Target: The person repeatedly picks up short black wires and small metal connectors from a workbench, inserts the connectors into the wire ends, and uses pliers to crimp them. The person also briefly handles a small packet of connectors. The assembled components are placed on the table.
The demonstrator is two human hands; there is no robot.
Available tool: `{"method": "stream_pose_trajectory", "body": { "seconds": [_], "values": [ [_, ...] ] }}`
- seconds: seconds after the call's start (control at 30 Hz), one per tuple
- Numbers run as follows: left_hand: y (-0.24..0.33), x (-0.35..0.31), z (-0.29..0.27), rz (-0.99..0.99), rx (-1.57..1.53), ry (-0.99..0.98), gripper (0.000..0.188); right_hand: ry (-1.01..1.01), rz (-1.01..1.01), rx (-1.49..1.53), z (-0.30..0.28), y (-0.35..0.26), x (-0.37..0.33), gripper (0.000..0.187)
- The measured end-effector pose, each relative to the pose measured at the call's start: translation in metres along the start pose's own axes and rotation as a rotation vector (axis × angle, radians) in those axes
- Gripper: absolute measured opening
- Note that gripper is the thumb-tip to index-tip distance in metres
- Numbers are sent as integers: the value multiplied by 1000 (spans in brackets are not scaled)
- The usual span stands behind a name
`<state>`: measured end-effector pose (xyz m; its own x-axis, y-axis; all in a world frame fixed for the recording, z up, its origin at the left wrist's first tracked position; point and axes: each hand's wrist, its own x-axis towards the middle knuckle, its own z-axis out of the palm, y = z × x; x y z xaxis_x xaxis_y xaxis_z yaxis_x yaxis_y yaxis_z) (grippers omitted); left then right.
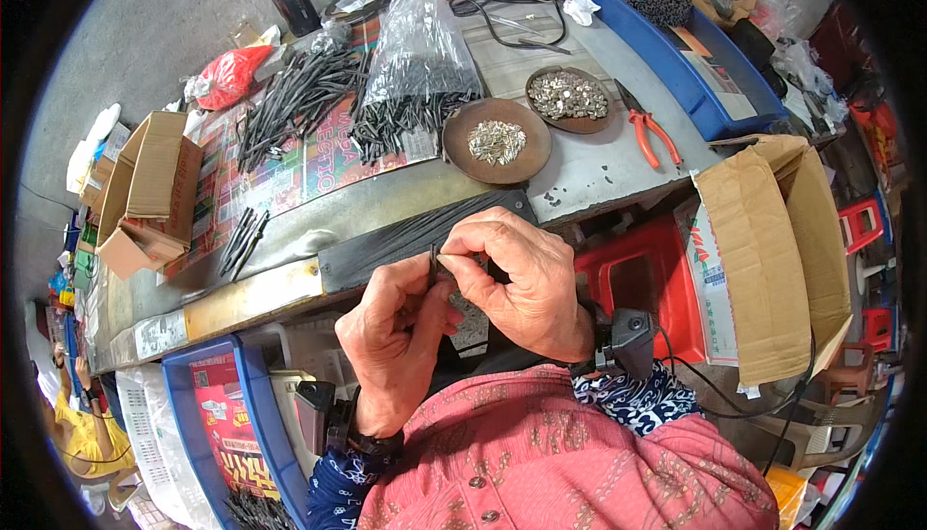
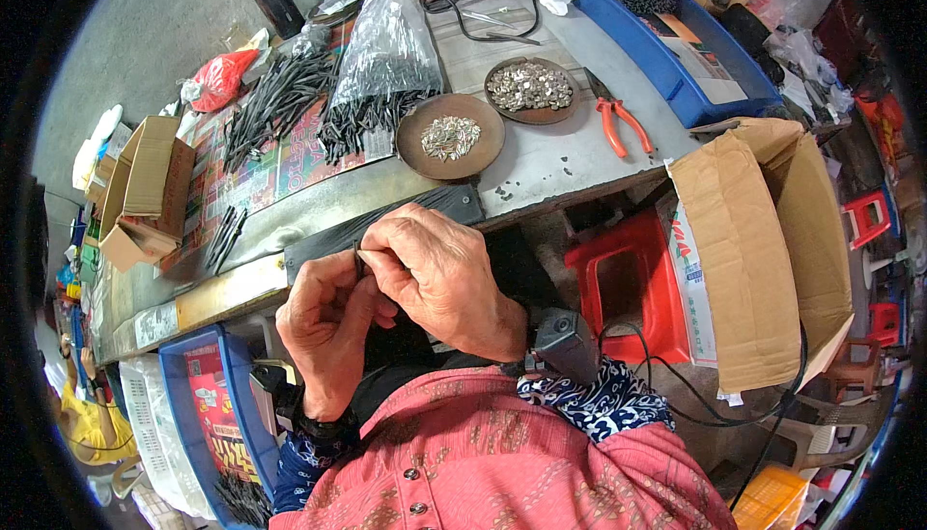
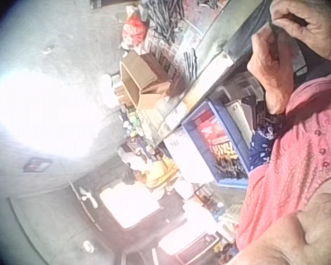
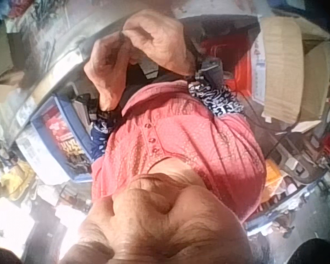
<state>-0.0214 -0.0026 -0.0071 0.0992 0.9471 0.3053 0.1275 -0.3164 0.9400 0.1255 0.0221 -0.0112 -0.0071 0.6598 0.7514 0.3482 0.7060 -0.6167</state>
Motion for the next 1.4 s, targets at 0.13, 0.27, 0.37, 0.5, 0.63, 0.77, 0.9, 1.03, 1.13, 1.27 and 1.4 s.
{"method": "stream_pose_trajectory", "body": {
  "seconds": [0.13, 0.27, 0.37, 0.5, 0.63, 0.77, 0.9, 1.03, 1.13, 1.27, 1.4],
  "values": [
    [-3, -1, 0, 82, 148, 26, 17, 4, -13, -26, 2, -2, 0, 14],
    [-4, 1, -2, 153, 194, 12, 18, -13, 12, -1, 2, -2, -1, 13],
    [1, 0, -5, 36, 25, -46, 18, -85, 257, 248, 0, 0, -2, 12],
    [4, 1, -9, -52, -124, -133, 18, -158, 588, 669, -5, 6, -2, 13],
    [5, 2, -7, -97, -143, -137, 14, -240, 499, 562, -8, 8, 0, 14],
    [5, 3, -11, -224, -200, -71, 14, -238, 448, 483, -3, 5, 3, 10],
    [-4, 9, -14, -188, -288, -4, 14, -315, 382, 376, -3, 6, 13, 9],
    [-9, 11, -25, -179, -233, 51, 12, -404, 256, 209, -4, 24, 32, 10],
    [-12, 14, -33, -187, -204, 70, 10, -382, 113, -86, 7, 46, 51, 9],
    [-18, 17, -38, -191, -197, 90, 9, -387, 3, -354, 23, 73, 70, 11],
    [-25, 21, -42, -140, -134, 102, 13, -421, -88, -479, 39, 97, 86, 13]
  ]
}}
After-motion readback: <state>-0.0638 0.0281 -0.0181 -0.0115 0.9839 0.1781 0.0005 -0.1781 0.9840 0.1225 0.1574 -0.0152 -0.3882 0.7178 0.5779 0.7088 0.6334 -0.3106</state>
